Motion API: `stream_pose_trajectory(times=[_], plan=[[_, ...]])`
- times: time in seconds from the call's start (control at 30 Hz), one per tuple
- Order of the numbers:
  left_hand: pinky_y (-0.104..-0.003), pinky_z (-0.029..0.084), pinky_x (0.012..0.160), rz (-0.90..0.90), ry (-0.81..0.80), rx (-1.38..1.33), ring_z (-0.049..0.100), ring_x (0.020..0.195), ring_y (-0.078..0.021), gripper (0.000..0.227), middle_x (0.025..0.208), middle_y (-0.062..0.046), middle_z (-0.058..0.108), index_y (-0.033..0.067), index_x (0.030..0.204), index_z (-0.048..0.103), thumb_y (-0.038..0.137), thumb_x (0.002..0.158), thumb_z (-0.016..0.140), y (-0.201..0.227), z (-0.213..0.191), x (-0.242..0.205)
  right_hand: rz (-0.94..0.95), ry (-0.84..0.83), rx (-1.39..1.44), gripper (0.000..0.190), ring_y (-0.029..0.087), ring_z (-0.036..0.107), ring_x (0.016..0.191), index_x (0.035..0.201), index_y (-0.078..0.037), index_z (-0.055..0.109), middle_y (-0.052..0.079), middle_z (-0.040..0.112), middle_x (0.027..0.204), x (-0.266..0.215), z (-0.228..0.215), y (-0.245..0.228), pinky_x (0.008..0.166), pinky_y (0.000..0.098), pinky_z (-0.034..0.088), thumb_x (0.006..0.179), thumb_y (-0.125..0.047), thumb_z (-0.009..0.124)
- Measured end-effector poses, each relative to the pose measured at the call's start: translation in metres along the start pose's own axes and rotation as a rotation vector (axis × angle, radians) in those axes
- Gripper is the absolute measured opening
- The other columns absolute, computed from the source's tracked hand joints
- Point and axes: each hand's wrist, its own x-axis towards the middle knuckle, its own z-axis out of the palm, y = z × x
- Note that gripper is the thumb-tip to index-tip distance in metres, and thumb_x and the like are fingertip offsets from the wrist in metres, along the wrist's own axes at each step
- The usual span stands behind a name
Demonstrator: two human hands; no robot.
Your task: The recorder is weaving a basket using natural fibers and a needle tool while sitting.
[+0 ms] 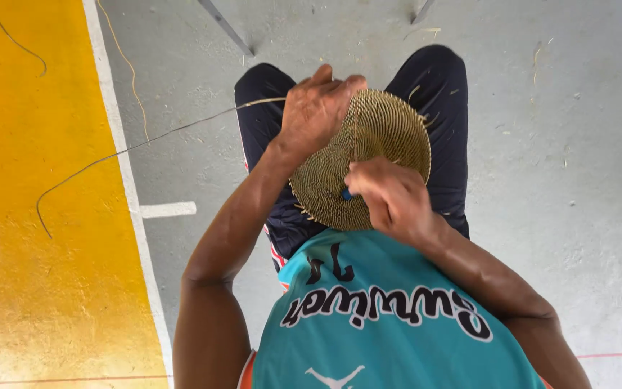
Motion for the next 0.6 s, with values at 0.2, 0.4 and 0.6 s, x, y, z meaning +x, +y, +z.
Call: stream_pose_trajectory(times=[0.2,0.4,0.6], plan=[[-0.029,0.055,0.055,-0.066,-0.046,0.061,0.061,0.07,-0.0153,0.009,0.056,-0.001,0.06,0.0101,0.11,0.068,0.013,0.101,0.068,-0.003,0.011,0.006,-0.228,0.048,-0.061,0.022,0.029,0.076,0.088,0.103,-0.005,0.057,0.014,0.07,0.087,-0.022,-0.033,-0.039,0.089,0.046,0.062,0.09,0.013,0.063],[-0.037,0.059,0.064,-0.07,-0.085,0.035,0.065,0.078,-0.0186,0.008,0.065,-0.004,0.067,0.0089,0.103,0.074,0.013,0.096,0.071,-0.01,0.0,0.021,-0.049,0.501,0.308,0.011,0.018,0.076,0.086,0.116,0.003,0.051,0.015,0.07,0.092,0.008,-0.062,-0.017,0.081,0.0387,0.068,0.108,-0.001,0.057],[-0.038,0.055,0.077,0.154,-0.029,0.157,0.061,0.095,-0.0187,0.014,0.078,0.001,0.073,0.0114,0.104,0.075,0.009,0.09,0.072,0.033,-0.019,0.035,-0.027,0.405,-0.319,0.02,0.027,0.072,0.113,0.131,0.004,0.06,0.019,0.075,0.117,0.033,-0.048,0.029,0.104,0.0381,0.058,0.111,0.006,0.063]])
